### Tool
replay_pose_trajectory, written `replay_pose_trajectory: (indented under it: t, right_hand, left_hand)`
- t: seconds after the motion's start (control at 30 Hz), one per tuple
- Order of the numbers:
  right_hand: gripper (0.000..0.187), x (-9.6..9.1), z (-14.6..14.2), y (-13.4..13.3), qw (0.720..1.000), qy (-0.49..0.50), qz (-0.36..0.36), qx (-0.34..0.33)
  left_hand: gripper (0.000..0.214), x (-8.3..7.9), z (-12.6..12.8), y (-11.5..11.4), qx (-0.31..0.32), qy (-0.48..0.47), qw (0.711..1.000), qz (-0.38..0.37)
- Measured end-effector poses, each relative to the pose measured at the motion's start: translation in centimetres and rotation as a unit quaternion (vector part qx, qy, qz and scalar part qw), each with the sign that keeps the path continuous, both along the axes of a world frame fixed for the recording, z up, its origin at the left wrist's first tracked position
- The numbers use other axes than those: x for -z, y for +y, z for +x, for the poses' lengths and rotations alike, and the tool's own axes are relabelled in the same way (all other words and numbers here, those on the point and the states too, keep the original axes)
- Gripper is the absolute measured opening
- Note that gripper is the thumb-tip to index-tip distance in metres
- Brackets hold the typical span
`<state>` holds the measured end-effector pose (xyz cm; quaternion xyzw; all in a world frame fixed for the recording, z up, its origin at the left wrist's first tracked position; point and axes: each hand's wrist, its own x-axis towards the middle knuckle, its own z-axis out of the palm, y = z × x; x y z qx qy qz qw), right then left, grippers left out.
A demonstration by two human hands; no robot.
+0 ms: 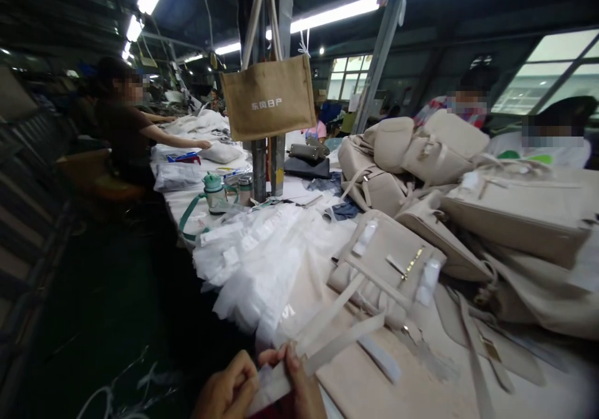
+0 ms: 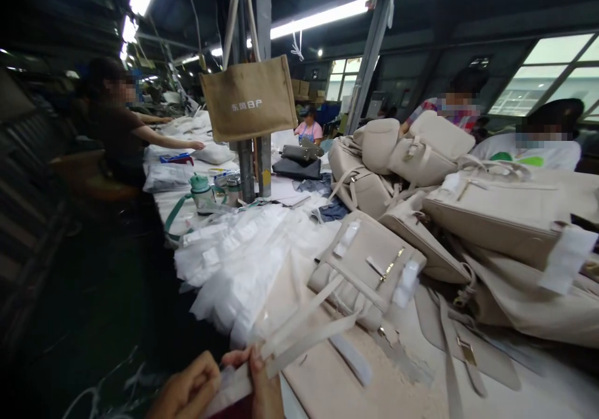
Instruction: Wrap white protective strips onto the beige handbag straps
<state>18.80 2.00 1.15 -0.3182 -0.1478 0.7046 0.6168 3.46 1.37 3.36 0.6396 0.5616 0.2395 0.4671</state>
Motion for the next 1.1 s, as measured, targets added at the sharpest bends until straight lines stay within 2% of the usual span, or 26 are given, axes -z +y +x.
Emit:
replay_pose_trajectory:
  t: [0.07, 0.13, 0.2, 0.27, 0.37, 0.4, 0.47, 0.53, 0.63, 0.73, 0.83, 0.93, 1.0, 1.07, 1.1]
  right_hand:
    - [0.041, -0.5, 1.3, 0.0, 1.000, 0.012, -0.023, -0.010]
    - [0.046, -1.3, 2.7, 0.5, 0.997, 0.037, -0.062, 0.029]
    - [0.039, -1.7, 3.2, 1.0, 0.992, 0.030, -0.092, 0.080]
    - [0.034, -1.4, 2.9, 1.3, 0.993, 0.011, -0.075, 0.086]
    - [0.037, -0.2, 2.8, 1.7, 0.999, 0.022, 0.000, 0.028]
    - [0.038, 0.1, 3.2, 2.0, 0.999, 0.034, 0.006, 0.015]
    - [0.045, 0.1, 4.8, 2.6, 0.997, 0.056, -0.028, 0.034]
    - [0.048, -0.4, 6.3, 3.3, 0.991, 0.059, -0.073, 0.096]
    - [0.039, -0.8, 6.8, 4.2, 0.984, 0.006, -0.081, 0.160]
    - [0.042, -0.4, 6.1, 4.2, 0.994, 0.000, -0.054, 0.097]
    - [0.044, -0.1, 7.2, 3.8, 0.997, 0.022, -0.043, 0.058]
    - [0.056, 0.1, 9.5, 3.7, 0.988, 0.010, -0.078, 0.133]
    - [0.054, 0.3, 10.2, 3.9, 0.979, -0.013, -0.096, 0.178]
    - [0.050, 0.6, 9.9, 4.1, 0.980, -0.025, -0.080, 0.179]
    - [0.050, 0.8, 9.7, 4.1, 0.985, -0.024, -0.065, 0.158]
  left_hand:
    - [0.030, -1.0, 1.1, 0.5, 0.007, -0.004, 1.000, 0.000]
    - [0.027, -1.6, 2.1, 1.1, 0.006, 0.009, 1.000, 0.010]
    - [0.026, -1.8, 3.0, 1.6, 0.009, 0.018, 1.000, 0.017]
    - [0.025, -1.8, 3.9, 2.3, 0.018, 0.006, 0.999, 0.026]
    - [0.024, -1.2, 5.2, 3.3, 0.027, -0.040, 0.997, 0.054]
    - [0.024, -0.9, 5.5, 3.6, 0.030, -0.042, 0.997, 0.058]
    - [0.025, -0.4, 6.0, 4.2, 0.035, -0.016, 0.997, 0.061]
    - [0.023, -0.4, 6.6, 4.7, 0.039, 0.024, 0.997, 0.067]
    - [0.018, -1.5, 8.0, 5.3, 0.042, 0.047, 0.995, 0.077]
    - [0.015, -3.0, 9.7, 5.8, 0.046, 0.036, 0.995, 0.082]
    - [0.014, -3.6, 10.7, 6.3, 0.040, 0.066, 0.993, 0.093]
    - [0.016, -3.3, 11.4, 6.7, 0.034, 0.118, 0.988, 0.097]
    - [0.017, -3.0, 12.1, 7.0, 0.041, 0.133, 0.985, 0.103]
    - [0.016, -2.9, 12.8, 7.3, 0.053, 0.140, 0.983, 0.109]
    - [0.016, -2.8, 13.1, 7.5, 0.058, 0.141, 0.982, 0.112]
